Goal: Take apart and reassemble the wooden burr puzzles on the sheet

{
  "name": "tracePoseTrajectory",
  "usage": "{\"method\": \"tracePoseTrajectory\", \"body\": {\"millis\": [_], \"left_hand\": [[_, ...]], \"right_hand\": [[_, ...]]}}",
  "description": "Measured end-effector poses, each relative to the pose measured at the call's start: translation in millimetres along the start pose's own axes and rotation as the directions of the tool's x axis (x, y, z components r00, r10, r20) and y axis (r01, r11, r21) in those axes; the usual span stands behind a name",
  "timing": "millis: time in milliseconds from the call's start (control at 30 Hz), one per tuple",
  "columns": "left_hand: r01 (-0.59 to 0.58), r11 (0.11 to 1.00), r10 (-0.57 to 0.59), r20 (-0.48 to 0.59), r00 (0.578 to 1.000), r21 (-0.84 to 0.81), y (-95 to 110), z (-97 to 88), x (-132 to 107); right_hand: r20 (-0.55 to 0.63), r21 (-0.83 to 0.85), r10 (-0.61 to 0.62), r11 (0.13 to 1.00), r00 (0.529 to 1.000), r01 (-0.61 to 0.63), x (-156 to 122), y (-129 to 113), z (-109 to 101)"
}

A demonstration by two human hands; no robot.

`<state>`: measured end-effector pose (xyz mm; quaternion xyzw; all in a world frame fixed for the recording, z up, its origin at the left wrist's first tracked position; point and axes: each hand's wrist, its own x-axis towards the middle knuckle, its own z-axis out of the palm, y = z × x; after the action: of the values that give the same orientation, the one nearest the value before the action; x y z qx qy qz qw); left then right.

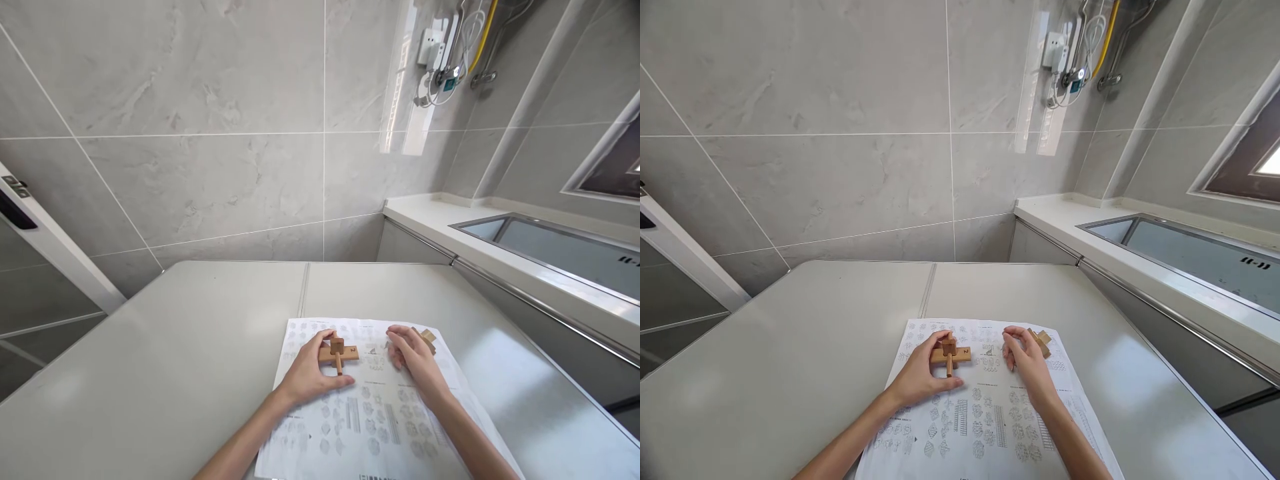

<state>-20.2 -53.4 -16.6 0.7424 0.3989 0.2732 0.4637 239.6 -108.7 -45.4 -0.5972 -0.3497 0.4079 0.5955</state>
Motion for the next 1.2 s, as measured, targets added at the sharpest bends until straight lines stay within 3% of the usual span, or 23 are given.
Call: {"method": "tracePoseTrajectory", "body": {"millis": [200,267,467,567,667,767,967,1200], "left_hand": [[-0.018,0.999,0.017,0.042,0.999,0.034,4,-0.2,-1],[-0.027,0.999,0.025,0.055,0.998,0.036,5,-0.6,-2],[-0.062,0.996,0.058,0.073,0.996,0.058,9,-0.8,-3],[-0.086,0.993,0.081,0.074,0.994,0.076,9,0.0,-3],[-0.1,0.991,0.093,0.081,0.992,0.088,9,0.6,-3],[-0.105,0.99,0.095,0.108,0.99,0.094,8,0.3,-3],[-0.097,0.988,0.08,0.139,0.987,0.119,8,-1.6,-2],[-0.114,0.987,0.096,0.149,0.984,0.112,8,-2.5,-1]], "right_hand": [[-0.117,-0.038,-0.033,0.999,0.993,0.029,12,7,-15],[-0.108,-0.07,-0.043,0.997,0.993,0.036,10,5,-15],[0.185,-0.105,-0.081,0.989,0.979,0.101,-12,-10,7],[0.383,-0.147,-0.115,0.972,0.917,0.183,-24,-14,18],[0.491,-0.218,-0.097,0.948,0.866,0.23,-32,-15,22],[0.524,-0.27,-0.069,0.932,0.849,0.242,-35,-15,23],[0.508,-0.249,-0.045,0.948,0.86,0.197,-35,-13,25],[0.502,-0.294,-0.066,0.925,0.863,0.241,-35,-18,27]]}}
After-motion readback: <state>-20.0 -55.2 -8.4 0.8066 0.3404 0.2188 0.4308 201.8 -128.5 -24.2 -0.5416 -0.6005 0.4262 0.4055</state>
